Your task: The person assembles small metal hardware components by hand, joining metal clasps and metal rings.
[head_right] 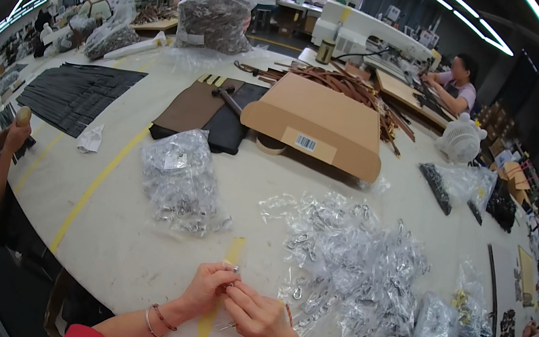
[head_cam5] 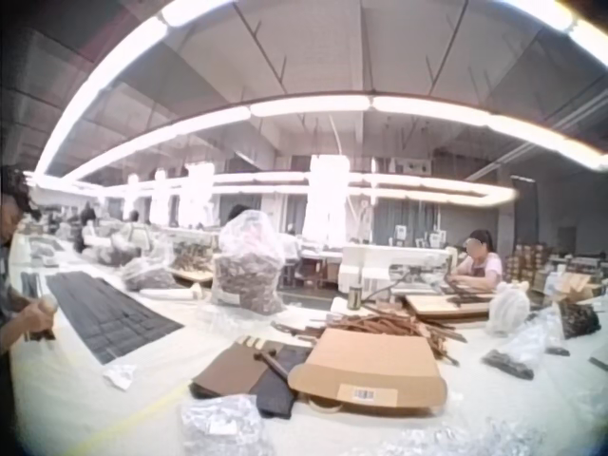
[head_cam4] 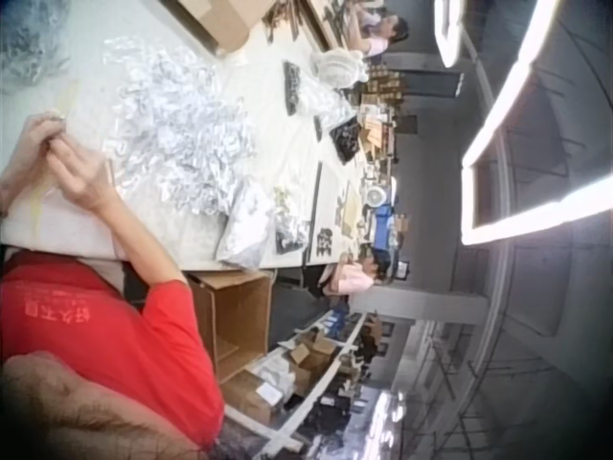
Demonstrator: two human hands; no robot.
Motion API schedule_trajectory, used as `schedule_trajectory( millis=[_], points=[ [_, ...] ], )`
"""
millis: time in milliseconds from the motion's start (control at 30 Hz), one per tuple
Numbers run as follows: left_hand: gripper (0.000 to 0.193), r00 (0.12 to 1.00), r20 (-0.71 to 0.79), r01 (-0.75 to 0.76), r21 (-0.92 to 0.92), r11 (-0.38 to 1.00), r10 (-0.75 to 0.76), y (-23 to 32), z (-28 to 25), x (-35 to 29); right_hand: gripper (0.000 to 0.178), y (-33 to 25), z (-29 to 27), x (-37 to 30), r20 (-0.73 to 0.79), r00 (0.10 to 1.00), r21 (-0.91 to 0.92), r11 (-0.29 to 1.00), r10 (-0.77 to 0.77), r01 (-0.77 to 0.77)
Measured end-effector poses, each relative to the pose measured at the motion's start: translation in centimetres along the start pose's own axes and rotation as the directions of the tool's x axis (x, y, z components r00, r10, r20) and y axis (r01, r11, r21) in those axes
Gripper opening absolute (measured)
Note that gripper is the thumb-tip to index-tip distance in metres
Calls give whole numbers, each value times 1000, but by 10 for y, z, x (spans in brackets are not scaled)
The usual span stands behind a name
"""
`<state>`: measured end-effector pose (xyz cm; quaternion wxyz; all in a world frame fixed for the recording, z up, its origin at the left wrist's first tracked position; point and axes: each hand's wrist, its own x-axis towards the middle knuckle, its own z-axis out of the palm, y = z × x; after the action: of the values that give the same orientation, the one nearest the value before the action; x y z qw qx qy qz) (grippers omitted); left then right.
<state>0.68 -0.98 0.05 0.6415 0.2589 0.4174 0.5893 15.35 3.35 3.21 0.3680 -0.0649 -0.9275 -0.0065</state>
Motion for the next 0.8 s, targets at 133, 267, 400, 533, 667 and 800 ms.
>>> schedule_trajectory(
  millis=[133,267,400,533,667,800],
  points=[
    [12,996,11,-92,237,967,92,3,7,-5,34,18,-32,5,368,494,531,257,788,-807],
    [10,852,253,-455,792,408,458,-4,7,-2,42,47,-46,8,771,371,484,-98,518,-869],
    [8,801,228,-456,832,318,553,-6,4,1,46,28,-49,16,854,342,377,-12,393,-926],
    [12,863,208,-443,749,492,461,-5,5,0,43,20,-25,5,804,319,381,-24,502,-924],
    [15,975,74,-215,560,800,210,-1,10,-3,40,19,-13,-6,733,381,446,25,564,-895],
    [17,988,41,-145,542,828,147,-1,10,-3,38,13,-7,-5,517,512,329,393,686,-859]
  ],
)
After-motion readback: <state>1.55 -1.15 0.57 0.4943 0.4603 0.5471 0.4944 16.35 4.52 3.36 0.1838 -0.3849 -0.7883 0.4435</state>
